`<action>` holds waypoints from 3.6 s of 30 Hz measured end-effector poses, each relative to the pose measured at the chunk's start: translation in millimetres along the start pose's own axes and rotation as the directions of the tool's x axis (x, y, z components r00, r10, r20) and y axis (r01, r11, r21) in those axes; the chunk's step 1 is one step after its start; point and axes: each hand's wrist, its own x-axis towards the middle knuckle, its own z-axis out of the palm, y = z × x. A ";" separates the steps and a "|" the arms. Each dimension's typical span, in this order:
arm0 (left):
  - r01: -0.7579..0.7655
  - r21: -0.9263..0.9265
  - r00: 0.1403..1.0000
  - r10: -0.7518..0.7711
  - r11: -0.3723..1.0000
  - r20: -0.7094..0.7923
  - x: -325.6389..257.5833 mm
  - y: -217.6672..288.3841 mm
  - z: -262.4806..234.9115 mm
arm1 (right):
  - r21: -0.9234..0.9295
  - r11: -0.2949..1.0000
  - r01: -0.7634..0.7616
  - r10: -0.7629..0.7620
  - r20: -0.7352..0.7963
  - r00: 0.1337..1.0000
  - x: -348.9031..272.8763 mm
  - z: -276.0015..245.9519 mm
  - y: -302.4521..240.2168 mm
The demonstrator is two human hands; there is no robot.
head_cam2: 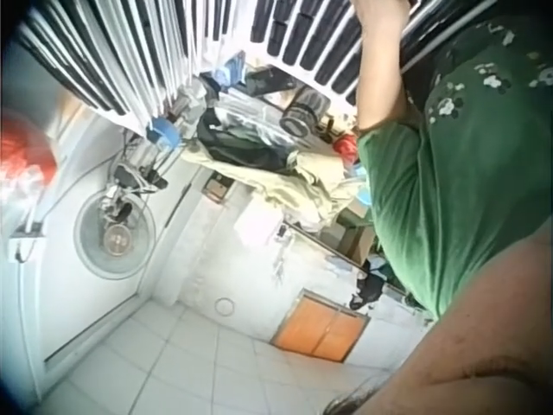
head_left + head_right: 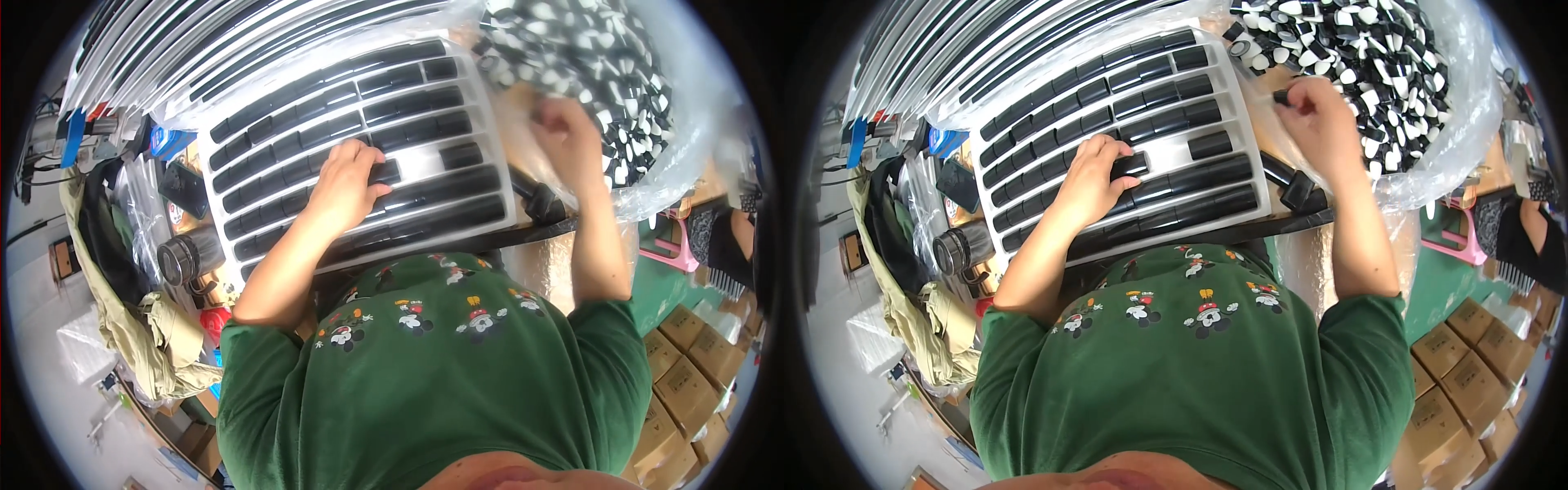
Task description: Assembling small black plastic components by inserting white inner pieces into outer casings.
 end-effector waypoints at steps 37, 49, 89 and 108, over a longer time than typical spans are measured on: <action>0.110 -0.994 0.956 -0.275 0.016 0.102 -30.6 17.8 28.1 | 0.776 0.417 -0.473 0.112 0.473 0.874 -67.7 85.1 -59.5; 0.176 -0.980 0.976 -0.151 0.096 0.160 -44.5 36.3 23.8 | 0.649 0.412 -0.640 0.019 0.696 0.718 -67.5 59.0 -58.8; -0.372 -0.250 0.919 0.318 0.894 -0.232 -32.5 51.0 6.6 | 0.528 -0.093 -0.844 0.033 0.849 0.527 -53.2 75.2 -103.3; -0.466 -0.004 0.840 0.441 0.885 -0.315 -31.1 76.5 16.3 | 0.721 -0.063 -0.691 -0.119 0.682 0.722 -80.0 84.4 -69.0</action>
